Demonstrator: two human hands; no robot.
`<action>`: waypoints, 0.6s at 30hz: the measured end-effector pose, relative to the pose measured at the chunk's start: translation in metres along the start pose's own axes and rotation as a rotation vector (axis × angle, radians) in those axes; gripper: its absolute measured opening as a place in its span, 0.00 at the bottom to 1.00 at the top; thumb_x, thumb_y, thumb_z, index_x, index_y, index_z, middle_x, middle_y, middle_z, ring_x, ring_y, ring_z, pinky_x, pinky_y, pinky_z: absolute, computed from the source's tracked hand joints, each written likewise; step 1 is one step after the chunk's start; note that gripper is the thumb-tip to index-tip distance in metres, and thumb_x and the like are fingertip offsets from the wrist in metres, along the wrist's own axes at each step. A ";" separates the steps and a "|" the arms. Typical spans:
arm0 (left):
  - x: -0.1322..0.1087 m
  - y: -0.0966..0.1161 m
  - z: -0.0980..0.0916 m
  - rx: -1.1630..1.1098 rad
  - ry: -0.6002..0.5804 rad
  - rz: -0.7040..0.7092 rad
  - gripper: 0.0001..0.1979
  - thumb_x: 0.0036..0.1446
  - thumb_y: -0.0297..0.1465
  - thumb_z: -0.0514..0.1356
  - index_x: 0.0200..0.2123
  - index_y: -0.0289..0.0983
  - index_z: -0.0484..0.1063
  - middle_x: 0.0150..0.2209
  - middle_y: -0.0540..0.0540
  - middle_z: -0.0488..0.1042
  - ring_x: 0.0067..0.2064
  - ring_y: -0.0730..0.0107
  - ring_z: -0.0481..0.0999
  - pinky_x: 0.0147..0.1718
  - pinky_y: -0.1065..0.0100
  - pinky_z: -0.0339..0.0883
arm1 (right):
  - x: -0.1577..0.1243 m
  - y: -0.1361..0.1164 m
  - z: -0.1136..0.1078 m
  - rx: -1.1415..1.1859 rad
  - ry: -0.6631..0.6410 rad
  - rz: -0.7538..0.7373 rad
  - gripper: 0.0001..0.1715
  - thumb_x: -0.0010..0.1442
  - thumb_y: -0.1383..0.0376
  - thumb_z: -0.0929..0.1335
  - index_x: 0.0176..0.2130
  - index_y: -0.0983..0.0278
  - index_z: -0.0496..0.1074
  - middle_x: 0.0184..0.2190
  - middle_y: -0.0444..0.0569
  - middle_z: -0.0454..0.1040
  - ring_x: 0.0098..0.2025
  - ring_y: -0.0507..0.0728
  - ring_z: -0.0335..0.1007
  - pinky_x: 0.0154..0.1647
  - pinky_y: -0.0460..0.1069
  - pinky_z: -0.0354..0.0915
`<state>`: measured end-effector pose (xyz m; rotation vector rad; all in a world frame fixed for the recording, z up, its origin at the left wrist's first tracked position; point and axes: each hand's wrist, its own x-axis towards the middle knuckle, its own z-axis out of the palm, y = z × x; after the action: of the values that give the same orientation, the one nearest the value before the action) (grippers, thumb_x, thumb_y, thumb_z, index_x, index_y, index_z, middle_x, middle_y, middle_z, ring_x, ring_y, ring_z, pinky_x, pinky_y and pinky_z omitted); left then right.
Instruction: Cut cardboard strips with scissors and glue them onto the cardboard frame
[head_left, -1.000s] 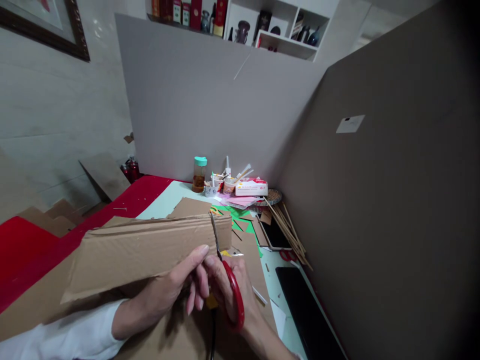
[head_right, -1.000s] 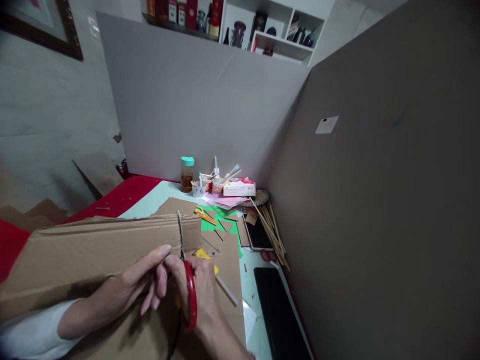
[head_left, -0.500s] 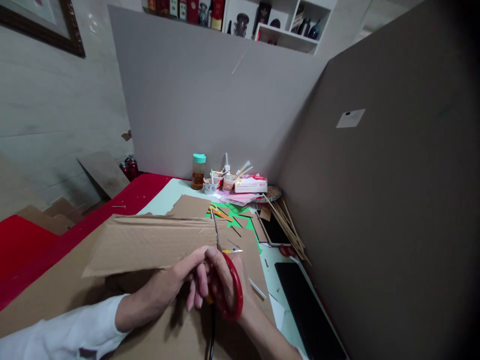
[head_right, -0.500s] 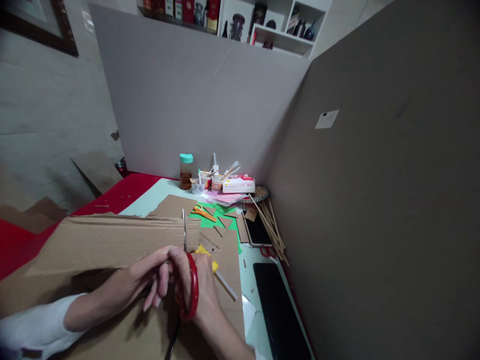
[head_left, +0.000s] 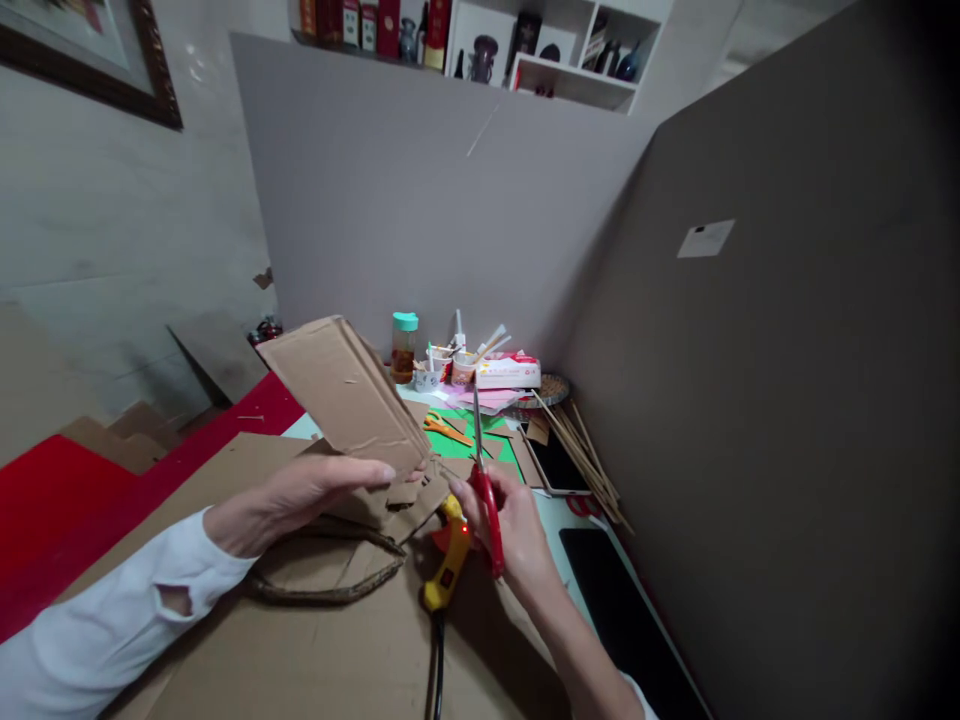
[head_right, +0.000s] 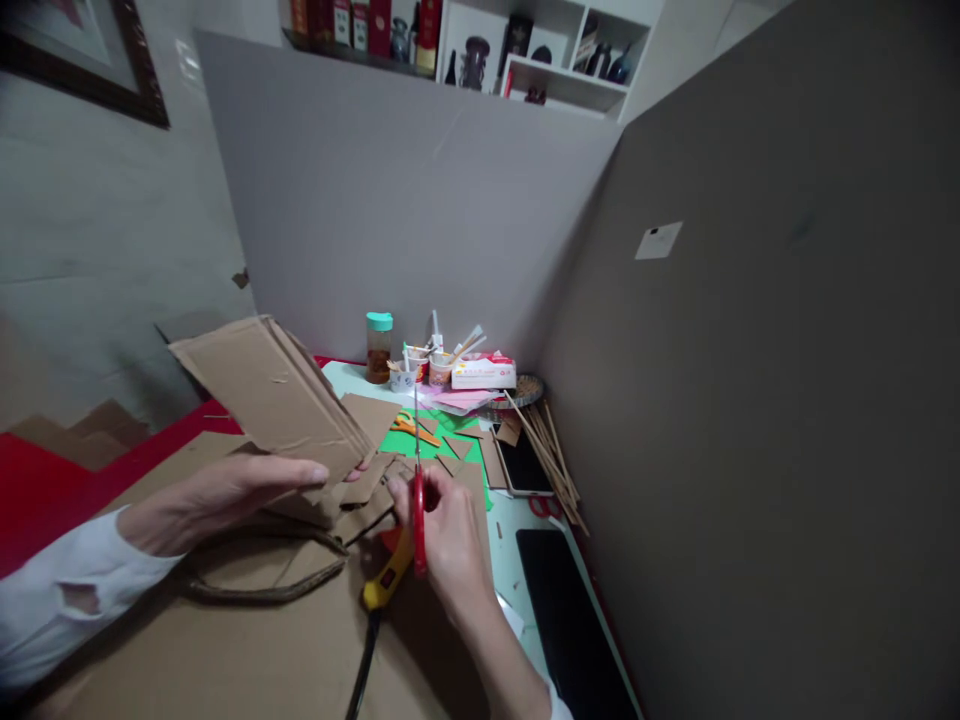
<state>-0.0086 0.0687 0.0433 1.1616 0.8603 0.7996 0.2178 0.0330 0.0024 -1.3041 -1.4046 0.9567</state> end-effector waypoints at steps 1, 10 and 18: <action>0.001 0.000 -0.001 -0.018 0.003 0.013 0.06 0.47 0.30 0.70 0.32 0.36 0.83 0.37 0.42 0.85 0.44 0.52 0.81 0.47 0.61 0.72 | 0.000 0.001 0.001 -0.029 0.008 -0.023 0.26 0.53 0.50 0.75 0.24 0.60 0.61 0.20 0.37 0.58 0.22 0.50 0.54 0.21 0.46 0.51; 0.022 -0.008 0.001 -0.179 0.011 0.187 0.23 0.51 0.30 0.71 0.51 0.33 0.72 0.47 0.36 0.82 0.40 0.54 0.84 0.37 0.58 0.79 | -0.005 -0.006 0.005 -0.073 -0.076 -0.078 0.22 0.57 0.49 0.72 0.29 0.61 0.64 0.22 0.41 0.65 0.25 0.54 0.60 0.25 0.47 0.58; 0.029 -0.020 0.005 -0.225 0.073 0.131 0.11 0.55 0.36 0.69 0.35 0.35 0.76 0.34 0.45 0.83 0.36 0.65 0.81 0.40 0.65 0.75 | 0.002 -0.004 0.005 0.008 -0.081 -0.059 0.27 0.56 0.41 0.70 0.31 0.62 0.67 0.24 0.41 0.64 0.25 0.53 0.61 0.26 0.47 0.61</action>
<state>0.0110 0.0880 0.0206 1.0016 0.7378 1.0245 0.2117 0.0346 0.0053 -1.2233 -1.4919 0.9842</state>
